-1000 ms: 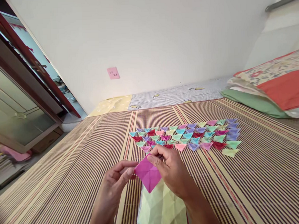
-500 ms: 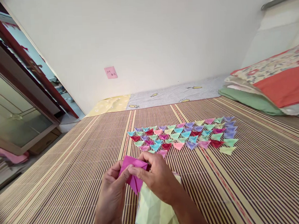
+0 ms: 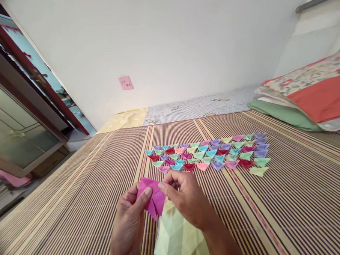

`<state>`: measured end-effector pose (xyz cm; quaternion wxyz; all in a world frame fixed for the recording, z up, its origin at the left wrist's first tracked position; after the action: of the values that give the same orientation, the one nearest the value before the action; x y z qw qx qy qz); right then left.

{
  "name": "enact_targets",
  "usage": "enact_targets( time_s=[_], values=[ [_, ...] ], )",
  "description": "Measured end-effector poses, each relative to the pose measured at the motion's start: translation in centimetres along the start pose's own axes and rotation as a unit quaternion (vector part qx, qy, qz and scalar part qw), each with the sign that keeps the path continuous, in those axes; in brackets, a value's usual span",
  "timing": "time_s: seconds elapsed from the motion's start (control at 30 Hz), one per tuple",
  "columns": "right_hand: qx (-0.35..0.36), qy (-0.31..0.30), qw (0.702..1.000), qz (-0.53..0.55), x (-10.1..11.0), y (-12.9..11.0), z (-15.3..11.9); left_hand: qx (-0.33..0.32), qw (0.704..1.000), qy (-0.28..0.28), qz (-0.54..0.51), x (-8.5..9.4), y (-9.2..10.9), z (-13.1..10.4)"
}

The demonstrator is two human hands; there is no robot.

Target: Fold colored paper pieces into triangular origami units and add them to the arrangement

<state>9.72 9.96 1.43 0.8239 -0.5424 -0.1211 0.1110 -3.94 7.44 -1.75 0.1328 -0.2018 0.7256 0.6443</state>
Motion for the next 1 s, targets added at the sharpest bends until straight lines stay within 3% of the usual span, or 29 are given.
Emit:
enact_targets(
  time_s=[0.13, 0.27, 0.33, 0.43, 0.5, 1.0],
  values=[
    [0.001, 0.003, 1.0, -0.022, 1.7, 0.2, 0.0, 0.005, 1.0, -0.001, 0.009, -0.3, -0.3, -0.2],
    [0.023, 0.057, 0.997, -0.056, 3.1, -0.5, 0.1, -0.005, 0.999, 0.024, 0.048, 0.3, 0.0, -0.4],
    [0.048, 0.051, 0.996, -0.054, 2.4, -1.4, 0.2, -0.003, 0.996, 0.015, 0.088, 0.1, -0.1, -0.4],
    [0.06, -0.008, 0.997, -0.041, 0.1, -2.0, 0.4, -0.002, 0.989, -0.014, 0.148, -0.4, -0.5, -0.3],
    [0.063, 0.001, 0.997, -0.041, -0.2, -2.1, 0.5, -0.01, 0.984, -0.019, 0.177, -0.6, -0.6, -0.2],
    [0.033, -0.026, 0.999, -0.027, 1.2, -1.0, 0.3, -0.027, 0.987, -0.048, 0.149, -0.9, 0.5, -0.7]
  ],
)
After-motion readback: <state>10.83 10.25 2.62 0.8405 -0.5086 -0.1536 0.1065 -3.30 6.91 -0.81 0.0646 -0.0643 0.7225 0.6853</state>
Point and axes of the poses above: each hand's wrist, its own z-axis towards the middle knuckle, its own x-axis out of the back of the hand, y = z × x, the point moved 9 cm from there along z, towards the middle knuckle, and after that the axes turned 10 degrees about x, right-handed, at the moved point
